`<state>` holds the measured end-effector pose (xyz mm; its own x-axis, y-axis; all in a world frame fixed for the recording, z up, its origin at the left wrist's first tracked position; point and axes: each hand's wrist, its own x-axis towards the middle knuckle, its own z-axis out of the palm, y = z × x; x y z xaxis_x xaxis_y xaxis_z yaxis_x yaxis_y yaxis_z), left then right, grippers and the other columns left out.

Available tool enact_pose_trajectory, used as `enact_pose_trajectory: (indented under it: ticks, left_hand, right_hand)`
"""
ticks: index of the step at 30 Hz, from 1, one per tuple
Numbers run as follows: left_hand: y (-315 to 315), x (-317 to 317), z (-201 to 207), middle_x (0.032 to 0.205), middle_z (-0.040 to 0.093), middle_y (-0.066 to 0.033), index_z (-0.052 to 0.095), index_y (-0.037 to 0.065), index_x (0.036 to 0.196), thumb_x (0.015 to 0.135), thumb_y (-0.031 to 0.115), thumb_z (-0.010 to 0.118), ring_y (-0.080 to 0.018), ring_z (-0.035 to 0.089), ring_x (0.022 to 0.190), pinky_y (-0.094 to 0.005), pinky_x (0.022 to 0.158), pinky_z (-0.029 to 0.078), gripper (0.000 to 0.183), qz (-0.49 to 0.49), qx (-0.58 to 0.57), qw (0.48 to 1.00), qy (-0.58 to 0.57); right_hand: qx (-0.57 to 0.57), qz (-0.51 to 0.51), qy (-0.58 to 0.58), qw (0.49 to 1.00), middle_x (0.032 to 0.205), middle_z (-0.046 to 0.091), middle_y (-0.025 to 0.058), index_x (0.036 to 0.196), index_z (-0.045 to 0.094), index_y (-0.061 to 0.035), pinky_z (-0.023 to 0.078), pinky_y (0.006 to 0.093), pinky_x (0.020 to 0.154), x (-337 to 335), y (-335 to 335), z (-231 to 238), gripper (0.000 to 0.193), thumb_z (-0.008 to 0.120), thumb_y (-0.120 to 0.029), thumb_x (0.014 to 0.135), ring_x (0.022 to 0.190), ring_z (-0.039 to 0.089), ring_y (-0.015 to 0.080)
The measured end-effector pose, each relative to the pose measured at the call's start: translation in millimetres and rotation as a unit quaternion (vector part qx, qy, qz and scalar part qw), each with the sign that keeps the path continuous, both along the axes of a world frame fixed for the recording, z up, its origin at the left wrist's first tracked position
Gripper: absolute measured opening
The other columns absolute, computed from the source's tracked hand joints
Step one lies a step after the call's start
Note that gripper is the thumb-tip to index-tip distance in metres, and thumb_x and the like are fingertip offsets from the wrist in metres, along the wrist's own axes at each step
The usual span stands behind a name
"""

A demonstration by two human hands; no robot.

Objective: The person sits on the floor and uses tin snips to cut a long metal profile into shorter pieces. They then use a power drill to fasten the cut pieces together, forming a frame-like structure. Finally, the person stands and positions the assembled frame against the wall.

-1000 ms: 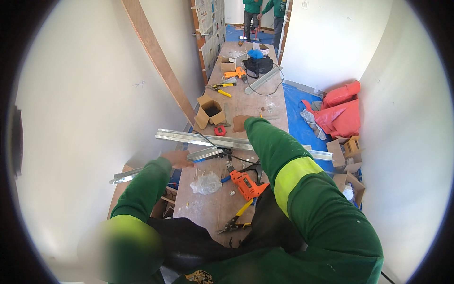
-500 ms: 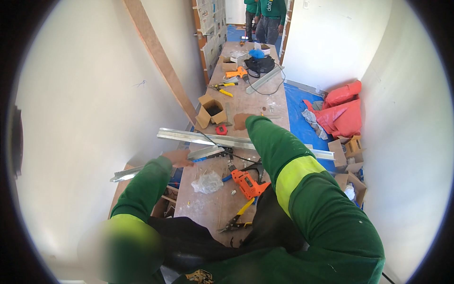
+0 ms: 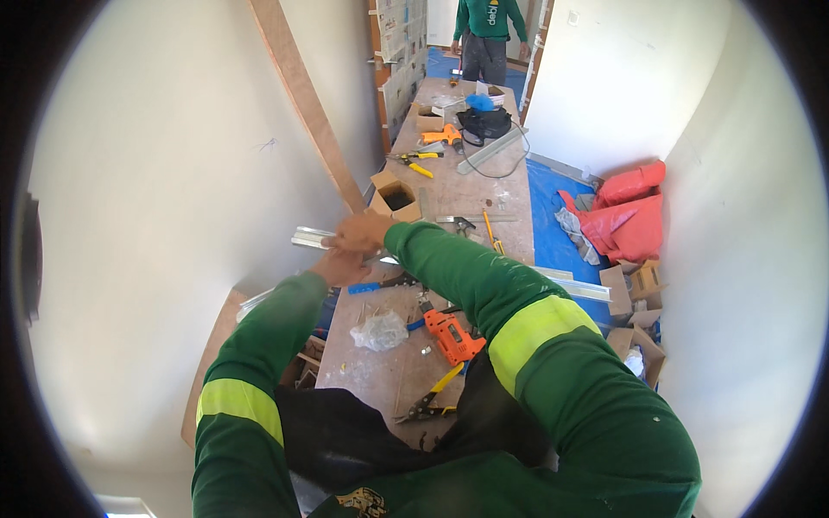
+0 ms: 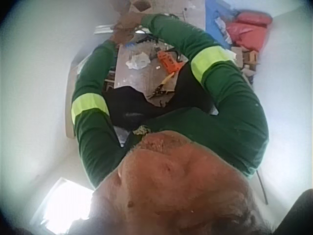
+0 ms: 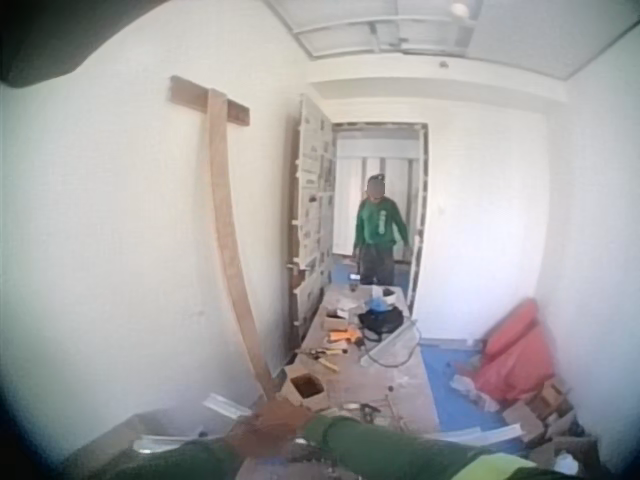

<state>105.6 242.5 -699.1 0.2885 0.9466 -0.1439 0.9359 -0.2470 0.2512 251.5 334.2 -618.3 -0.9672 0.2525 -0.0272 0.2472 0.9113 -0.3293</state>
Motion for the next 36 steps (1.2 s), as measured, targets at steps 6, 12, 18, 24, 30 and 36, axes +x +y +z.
enact_pose_trajectory:
  ticks: [6,12,18,24,30,36]
  left_hand:
    - [-1,-9,-8,0.146,0.066,-0.0342,0.056,-0.004,0.155,0.1,0.037,0.065,-0.0484,0.068,0.13,-0.0504,0.117,0.052,0.069,-0.016,0.02,0.998,0.053]
    - [-16,-30,22,0.139,0.069,-0.0369,0.024,0.0,0.174,0.102,0.039,0.066,-0.0514,0.067,0.131,-0.0527,0.117,0.051,0.093,0.121,-0.037,0.989,-0.077]
    - [-49,-69,-1,0.136,0.071,-0.0358,0.021,0.002,0.176,0.1,0.034,0.073,-0.0495,0.07,0.129,-0.0544,0.112,0.053,0.097,0.14,-0.084,0.986,-0.029]
    - [-52,-94,-26,0.138,0.073,-0.0298,0.032,0.01,0.172,0.094,0.025,0.073,-0.0461,0.072,0.127,-0.0564,0.109,0.056,0.089,0.15,-0.239,0.953,0.108]
    - [-36,-74,-21,0.143,0.071,-0.0293,0.03,0.01,0.172,0.095,0.027,0.071,-0.046,0.071,0.131,-0.057,0.109,0.056,0.089,0.154,-0.249,0.951,0.101]
    - [-22,-32,-14,0.146,0.069,-0.0318,0.03,0.009,0.172,0.099,0.032,0.07,-0.0467,0.068,0.134,-0.0577,0.112,0.054,0.086,0.083,-0.226,0.968,0.068]
  right_hand:
    - [-0.045,-0.069,-0.131,0.988,0.132,0.077,0.0236,0.133,0.079,-0.009,0.045,0.0615,0.117,-7,-14,-9,0.082,0.032,-0.074,0.112,0.127,0.069,0.0469]
    - [0.163,-0.049,0.048,0.984,0.132,0.076,0.0201,0.146,0.07,-0.0127,0.052,0.0563,0.114,18,61,-29,0.046,0.055,-0.039,0.111,0.13,0.068,0.0447]
    - [0.055,-0.277,-0.043,0.958,0.136,0.075,0.0234,0.14,0.073,-0.0073,0.054,0.0509,0.112,102,117,-68,0.049,0.058,-0.044,0.11,0.13,0.069,0.0429]
    - [-0.086,-0.279,-0.372,0.881,0.112,0.083,0.0199,0.115,0.083,0.0008,0.059,0.054,0.097,163,113,-81,0.064,0.069,-0.059,0.098,0.104,0.079,0.0373]
    - [-0.099,-0.285,-0.249,0.92,0.109,0.083,0.016,0.113,0.083,0.0001,0.06,0.0501,0.089,132,119,-79,0.059,0.077,-0.055,0.092,0.101,0.079,0.033]
    - [-0.056,-0.232,-0.217,0.947,0.101,0.083,0.0156,0.109,0.083,-0.0053,0.058,0.0532,0.09,113,104,-84,0.048,0.075,-0.051,0.096,0.096,0.077,0.0358]
